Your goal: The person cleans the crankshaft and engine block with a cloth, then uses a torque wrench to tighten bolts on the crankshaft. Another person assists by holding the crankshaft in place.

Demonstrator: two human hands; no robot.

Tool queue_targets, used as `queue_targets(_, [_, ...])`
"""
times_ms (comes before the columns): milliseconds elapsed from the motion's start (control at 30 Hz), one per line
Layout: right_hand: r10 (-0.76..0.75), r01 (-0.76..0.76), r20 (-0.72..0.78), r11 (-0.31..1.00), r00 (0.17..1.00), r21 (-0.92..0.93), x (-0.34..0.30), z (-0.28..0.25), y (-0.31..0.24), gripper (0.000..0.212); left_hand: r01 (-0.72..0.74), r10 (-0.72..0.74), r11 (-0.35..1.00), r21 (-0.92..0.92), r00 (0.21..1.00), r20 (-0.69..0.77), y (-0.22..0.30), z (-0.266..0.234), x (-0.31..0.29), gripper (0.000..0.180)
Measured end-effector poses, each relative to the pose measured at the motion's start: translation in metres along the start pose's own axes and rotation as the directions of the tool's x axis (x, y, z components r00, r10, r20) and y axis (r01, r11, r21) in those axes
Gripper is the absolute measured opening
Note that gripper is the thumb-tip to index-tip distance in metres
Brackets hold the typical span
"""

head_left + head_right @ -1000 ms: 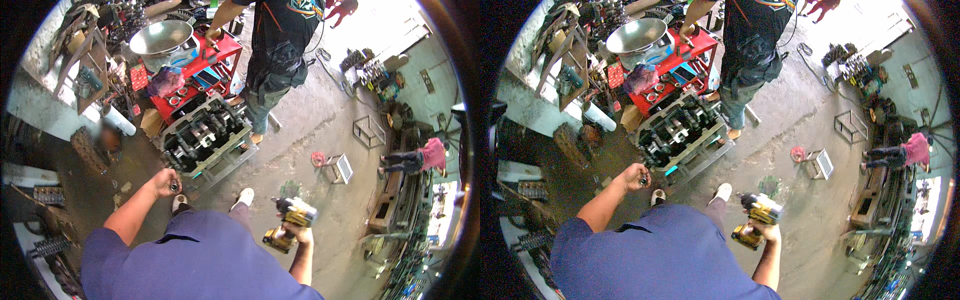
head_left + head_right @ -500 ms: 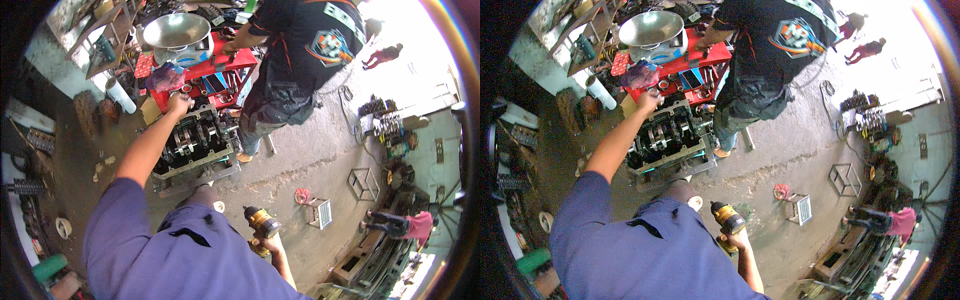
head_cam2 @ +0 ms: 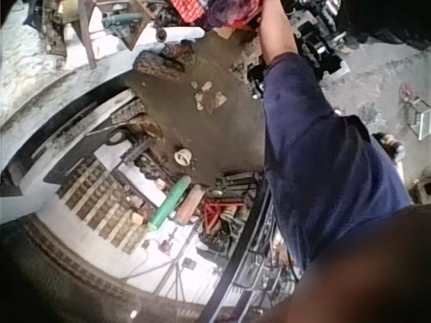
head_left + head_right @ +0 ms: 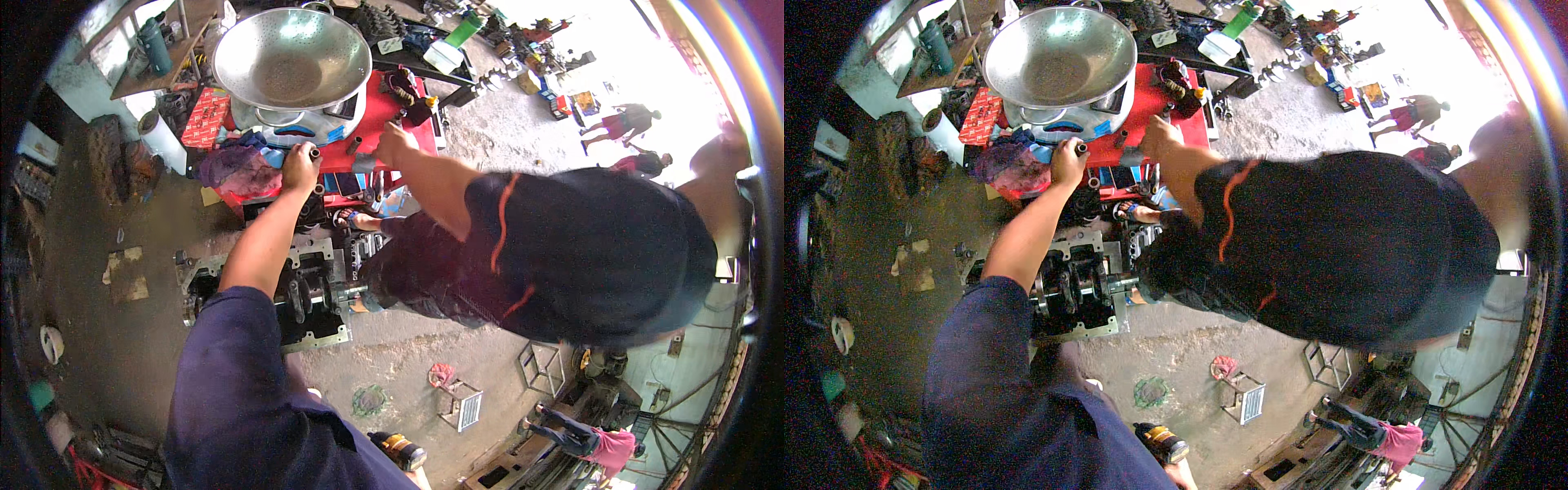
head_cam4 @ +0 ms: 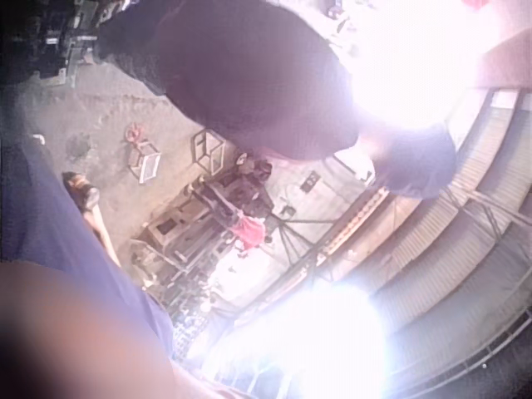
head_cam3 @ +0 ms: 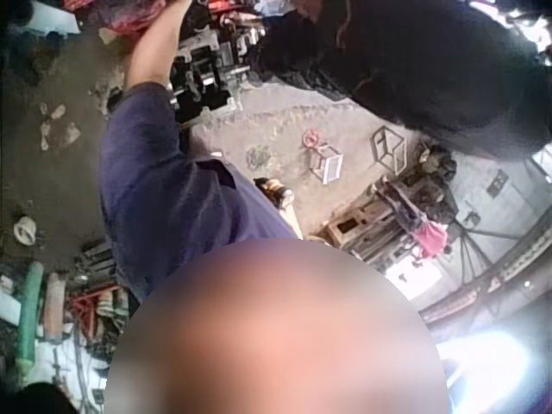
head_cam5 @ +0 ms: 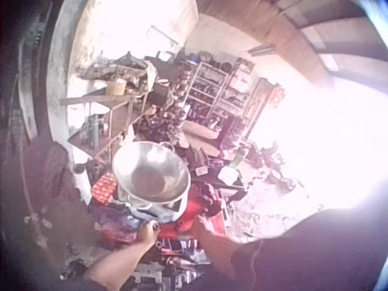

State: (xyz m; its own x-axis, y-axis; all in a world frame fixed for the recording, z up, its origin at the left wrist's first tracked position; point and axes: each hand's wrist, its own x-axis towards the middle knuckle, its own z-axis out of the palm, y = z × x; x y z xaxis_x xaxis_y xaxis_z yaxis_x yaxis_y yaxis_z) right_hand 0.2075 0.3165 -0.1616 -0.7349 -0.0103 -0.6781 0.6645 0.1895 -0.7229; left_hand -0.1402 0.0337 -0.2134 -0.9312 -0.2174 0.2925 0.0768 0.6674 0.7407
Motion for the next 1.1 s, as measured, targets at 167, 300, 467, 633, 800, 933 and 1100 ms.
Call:
queue_targets(167, [-0.064, -0.056, 0.183, 0.810, 0.981, 0.584, 0.196, 0.029, -0.071, 0.025, -0.079, 0.095, 0.987, 0.139, 0.989, -0.110, 0.044, -0.009, -0.005, 0.052])
queue_targets(300, [-0.186, -0.235, 0.362, 0.487, 0.913, 0.842, 0.256, 0.044, -0.093, 0.025, 0.008, -0.045, 0.992, 0.127, 0.955, 0.294, 0.084, 0.028, 0.016, 0.055])
queue_targets(467, [-0.364, -0.693, 0.631, -0.059, 0.685, 0.719, 0.240, 0.051, -0.071, 0.028, 0.175, -0.216, 0.972, 0.160, 0.932, 0.291, 0.088, 0.058, 0.031, 0.031])
queue_targets(633, [-0.047, -0.272, 0.521, 0.811, 0.852, 0.518, 0.198, 0.073, -0.040, 0.035, 0.109, -0.066, 0.875, -0.471, 0.992, 0.108, 0.085, -0.010, -0.034, 0.028])
queue_targets(800, [-0.163, 0.165, 0.470, 0.986, 0.867, 0.037, 0.033, 0.030, -0.027, 0.032, 0.485, -0.388, -0.320, -0.814, 0.716, 0.580, 0.097, -0.156, -0.209, 0.029])
queue_targets(933, [-0.341, 0.468, 0.547, 0.877, 0.765, -0.107, -0.128, -0.008, -0.019, 0.033, 0.716, -0.096, 0.322, -0.619, 0.675, 0.731, 0.127, -0.261, -0.335, 0.042])
queue_targets(1100, [-0.511, 0.723, 0.616, 0.676, 0.599, -0.142, -0.261, -0.043, 0.019, 0.037, 0.594, 0.147, 0.706, -0.386, 0.410, 0.900, 0.197, -0.327, -0.438, 0.043])
